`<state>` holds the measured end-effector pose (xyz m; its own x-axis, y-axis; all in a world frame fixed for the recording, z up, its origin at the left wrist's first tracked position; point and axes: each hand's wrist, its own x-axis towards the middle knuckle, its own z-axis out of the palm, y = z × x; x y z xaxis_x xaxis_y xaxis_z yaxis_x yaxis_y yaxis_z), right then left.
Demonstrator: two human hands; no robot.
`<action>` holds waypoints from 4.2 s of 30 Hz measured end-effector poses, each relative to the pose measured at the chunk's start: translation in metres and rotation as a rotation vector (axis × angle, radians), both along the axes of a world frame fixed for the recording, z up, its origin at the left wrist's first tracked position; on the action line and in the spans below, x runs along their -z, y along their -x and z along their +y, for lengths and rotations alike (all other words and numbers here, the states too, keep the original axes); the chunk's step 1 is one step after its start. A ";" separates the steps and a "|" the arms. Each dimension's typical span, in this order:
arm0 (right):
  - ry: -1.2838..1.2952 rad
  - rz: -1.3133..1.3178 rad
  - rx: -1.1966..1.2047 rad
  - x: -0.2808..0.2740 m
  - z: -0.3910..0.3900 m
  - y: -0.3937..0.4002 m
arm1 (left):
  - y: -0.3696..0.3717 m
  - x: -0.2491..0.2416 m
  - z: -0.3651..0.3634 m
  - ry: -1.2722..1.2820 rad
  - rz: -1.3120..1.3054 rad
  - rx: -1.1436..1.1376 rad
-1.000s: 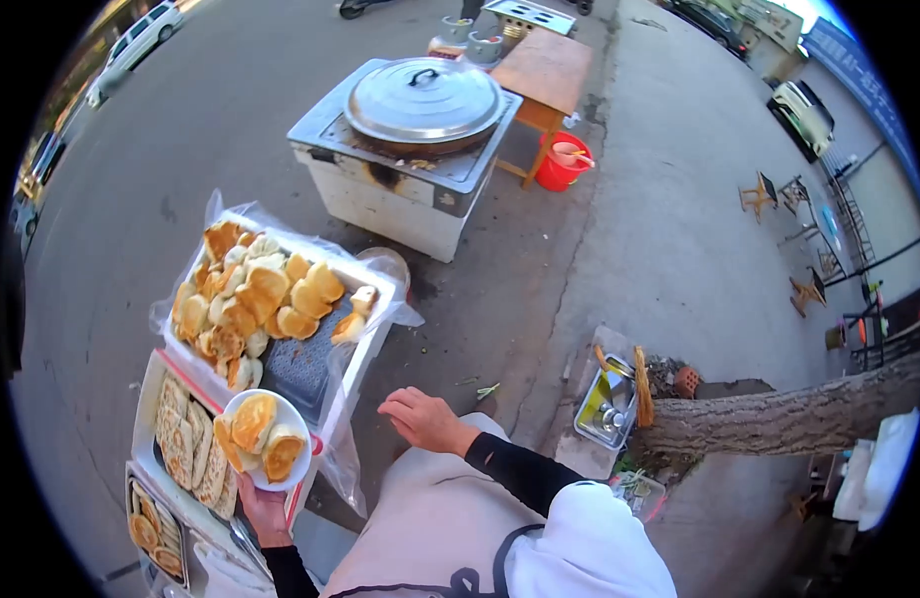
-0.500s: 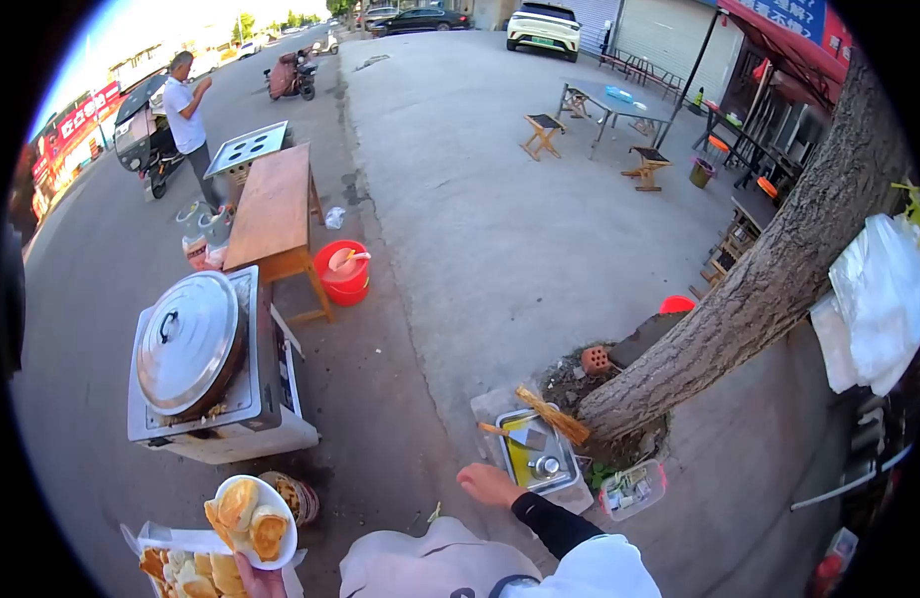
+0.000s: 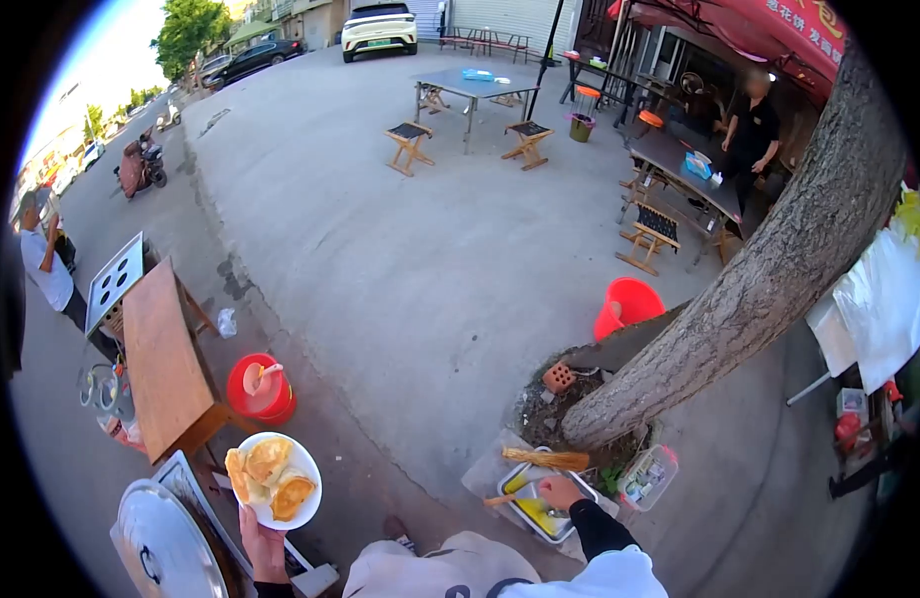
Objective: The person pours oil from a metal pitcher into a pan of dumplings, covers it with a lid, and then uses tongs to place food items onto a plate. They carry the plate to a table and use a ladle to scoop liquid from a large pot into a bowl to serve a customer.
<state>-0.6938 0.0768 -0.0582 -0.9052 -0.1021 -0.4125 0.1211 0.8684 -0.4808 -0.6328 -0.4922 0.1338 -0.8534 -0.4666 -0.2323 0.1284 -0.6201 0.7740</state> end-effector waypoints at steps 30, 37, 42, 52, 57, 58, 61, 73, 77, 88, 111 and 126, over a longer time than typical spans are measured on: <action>0.238 0.230 0.028 -0.153 0.044 0.765 | 0.929 -0.070 0.162 -0.090 -0.077 0.545; -0.075 -0.065 0.324 -0.088 0.129 0.717 | 1.112 -0.111 0.227 -0.120 -0.058 0.613; -0.212 -0.330 0.273 -0.039 0.166 0.637 | 1.222 -0.129 0.279 -0.071 0.010 0.726; -0.248 -0.080 -0.025 -0.086 0.232 0.824 | 1.406 -0.138 0.426 -0.094 -0.021 0.816; -0.094 0.145 0.577 -0.173 0.336 1.025 | 1.483 -0.163 0.526 -0.073 0.002 0.872; -0.007 0.246 0.600 -0.185 0.359 1.062 | 1.499 -0.169 0.547 -0.069 -0.007 0.884; 0.181 0.329 0.613 -0.246 0.405 1.185 | 1.561 -0.190 0.607 -0.023 0.003 0.996; 1.108 0.476 1.106 -0.373 0.563 1.442 | 1.731 -0.204 0.961 -0.019 -0.121 1.577; 1.270 0.624 1.294 -0.370 0.638 1.442 | 1.735 -0.177 1.091 -0.100 -0.192 1.754; 0.939 0.809 1.727 -0.299 0.865 1.349 | 1.649 -0.081 1.394 -0.039 -0.432 2.070; 1.301 0.808 2.346 -0.161 0.993 1.374 | 1.651 0.022 1.694 1.321 0.107 2.679; 1.292 0.931 2.783 -0.116 0.612 1.250 | 1.774 0.002 1.465 1.822 -0.010 2.148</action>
